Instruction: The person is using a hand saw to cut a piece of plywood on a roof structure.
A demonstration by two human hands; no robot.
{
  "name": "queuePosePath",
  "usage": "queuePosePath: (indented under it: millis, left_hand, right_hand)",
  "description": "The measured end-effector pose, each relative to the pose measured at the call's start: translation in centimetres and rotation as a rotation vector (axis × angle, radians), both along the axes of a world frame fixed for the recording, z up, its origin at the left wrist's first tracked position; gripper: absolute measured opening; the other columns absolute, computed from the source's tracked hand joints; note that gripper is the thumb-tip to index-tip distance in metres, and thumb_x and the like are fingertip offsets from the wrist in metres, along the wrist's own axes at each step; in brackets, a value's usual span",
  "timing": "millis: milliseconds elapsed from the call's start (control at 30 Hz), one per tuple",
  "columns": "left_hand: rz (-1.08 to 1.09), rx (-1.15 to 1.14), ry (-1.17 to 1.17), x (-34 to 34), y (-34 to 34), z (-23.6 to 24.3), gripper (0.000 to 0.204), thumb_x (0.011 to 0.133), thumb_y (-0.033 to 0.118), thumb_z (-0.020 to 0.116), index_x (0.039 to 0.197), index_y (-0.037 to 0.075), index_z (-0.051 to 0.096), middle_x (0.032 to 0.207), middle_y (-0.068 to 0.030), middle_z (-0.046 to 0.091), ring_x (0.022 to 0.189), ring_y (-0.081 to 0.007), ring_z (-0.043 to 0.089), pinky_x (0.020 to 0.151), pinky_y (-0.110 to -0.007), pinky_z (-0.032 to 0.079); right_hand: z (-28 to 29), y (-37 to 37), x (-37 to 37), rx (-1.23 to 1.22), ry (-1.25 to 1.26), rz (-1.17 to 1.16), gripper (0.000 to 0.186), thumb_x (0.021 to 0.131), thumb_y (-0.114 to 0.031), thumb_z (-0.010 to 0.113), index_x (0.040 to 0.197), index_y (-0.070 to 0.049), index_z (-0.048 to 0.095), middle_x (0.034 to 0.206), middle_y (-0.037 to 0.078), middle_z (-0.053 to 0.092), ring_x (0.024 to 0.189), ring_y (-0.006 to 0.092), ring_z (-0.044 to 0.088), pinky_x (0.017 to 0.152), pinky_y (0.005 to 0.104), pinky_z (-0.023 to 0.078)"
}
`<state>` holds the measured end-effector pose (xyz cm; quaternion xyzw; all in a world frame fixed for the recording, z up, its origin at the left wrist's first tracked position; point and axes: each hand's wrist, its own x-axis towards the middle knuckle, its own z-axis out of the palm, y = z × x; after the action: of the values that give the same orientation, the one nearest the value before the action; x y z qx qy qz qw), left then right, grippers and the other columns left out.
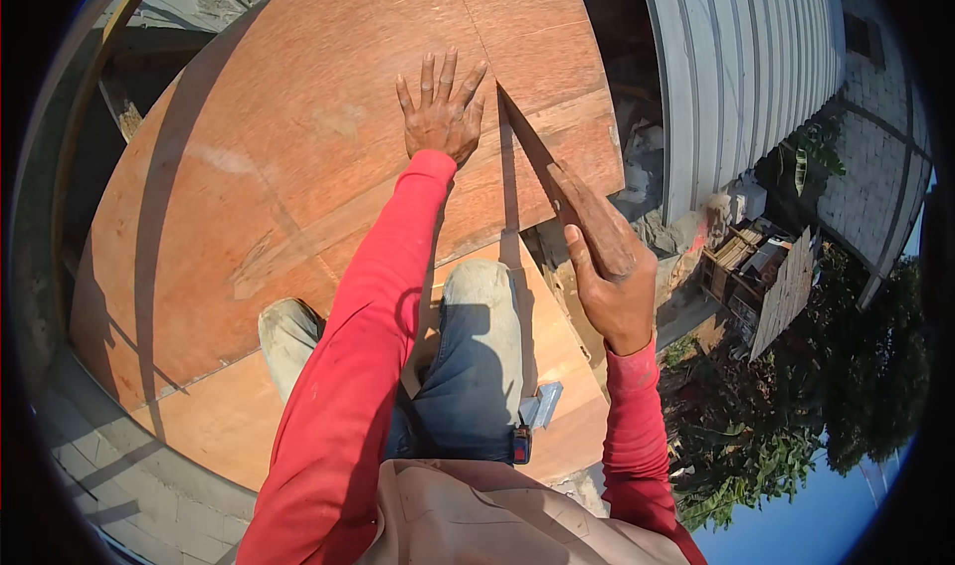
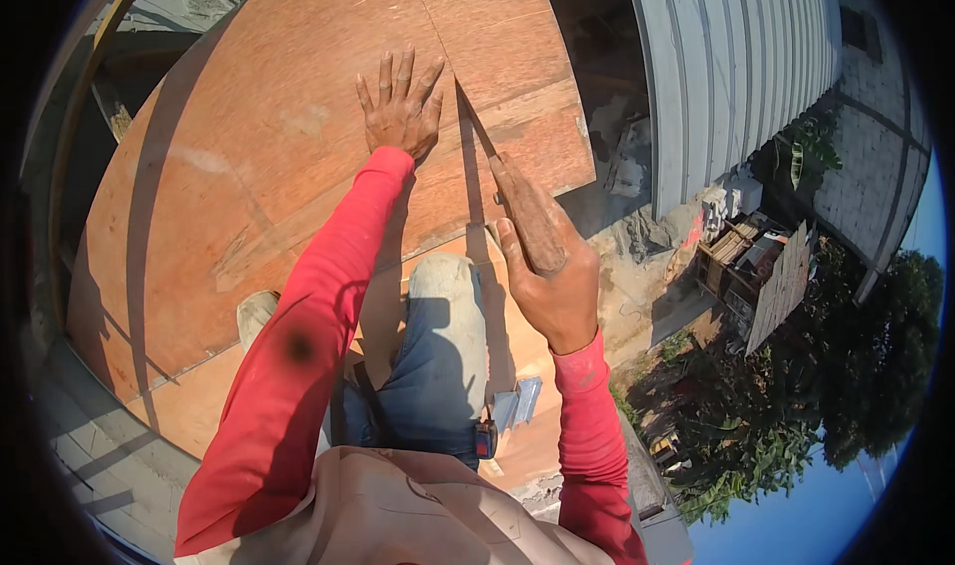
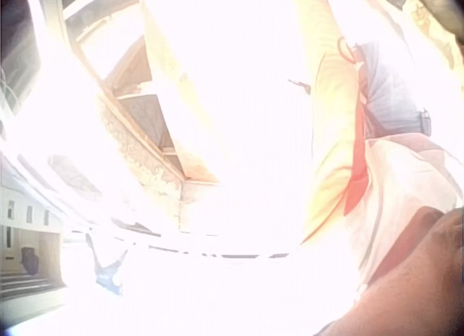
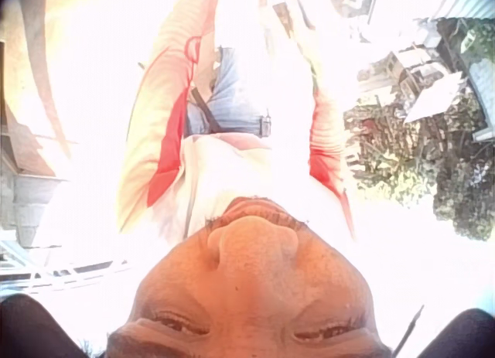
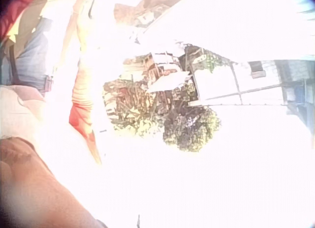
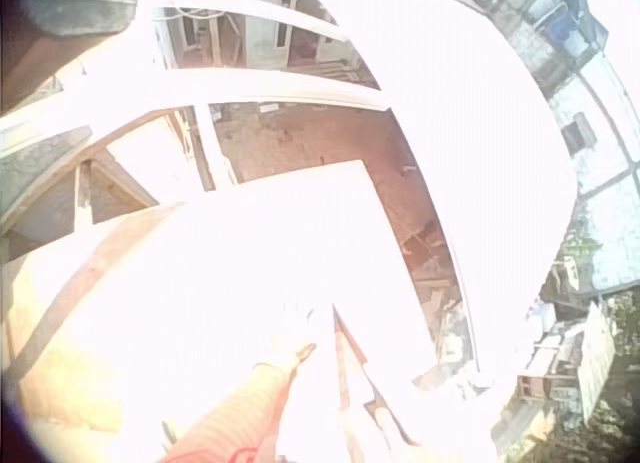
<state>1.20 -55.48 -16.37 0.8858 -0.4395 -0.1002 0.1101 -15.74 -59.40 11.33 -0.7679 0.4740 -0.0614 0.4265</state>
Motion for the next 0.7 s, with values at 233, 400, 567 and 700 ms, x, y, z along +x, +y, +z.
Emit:
queuePosePath:
  millis: [233,400,567,700]
  left_hand:
    - [-0.015,0.126,0.039,-0.4,-0.5,1.4,0.053,0.106,0.053,0.034,0.157,0.052,0.024,0.171,0.0091,0.013,0.159,-0.0218,0.005,0.126,-0.059,-0.005]
    - [-0.009,0.127,0.103,-1.1,-0.2,0.5,0.053,0.106,0.054,0.033,0.158,0.053,0.022,0.171,0.0097,0.01,0.159,-0.021,0.004,0.126,-0.058,-0.006]
    - [-0.022,0.242,0.073,-0.2,0.5,1.2,0.054,0.106,0.055,0.034,0.158,0.054,0.021,0.172,0.0099,0.009,0.159,-0.0203,0.002,0.126,-0.058,-0.007]
    - [-0.015,0.216,0.068,0.1,-0.1,1.1,0.054,0.105,0.054,0.034,0.157,0.054,0.021,0.172,0.0098,0.009,0.159,-0.0202,0.002,0.126,-0.058,-0.007]
  right_hand:
    - [3.5,-0.8,-0.7,0.051,0.075,-0.036,0.039,0.092,-0.003,0.07,0.129,0.007,0.063,0.123,0.021,0.071,0.113,0.0244,0.071,0.094,0.0332,0.054]
    - [-5.9,-2.7,2.6,0.09,0.105,-0.029,0.038,0.09,-0.005,0.073,0.126,0.005,0.065,0.118,0.019,0.074,0.104,0.0206,0.073,0.088,0.0303,0.054]
    - [8.2,-0.1,-1.8,-0.131,0.304,0.335,0.043,0.092,-0.007,0.07,0.134,-0.002,0.064,0.125,0.02,0.071,0.105,0.0252,0.074,0.083,0.0321,0.058]
    - [0.9,0.0,-0.7,0.008,0.115,-0.018,0.034,0.093,-0.007,0.07,0.125,0.003,0.069,0.123,0.022,0.071,0.108,0.0299,0.072,0.094,0.0358,0.054]
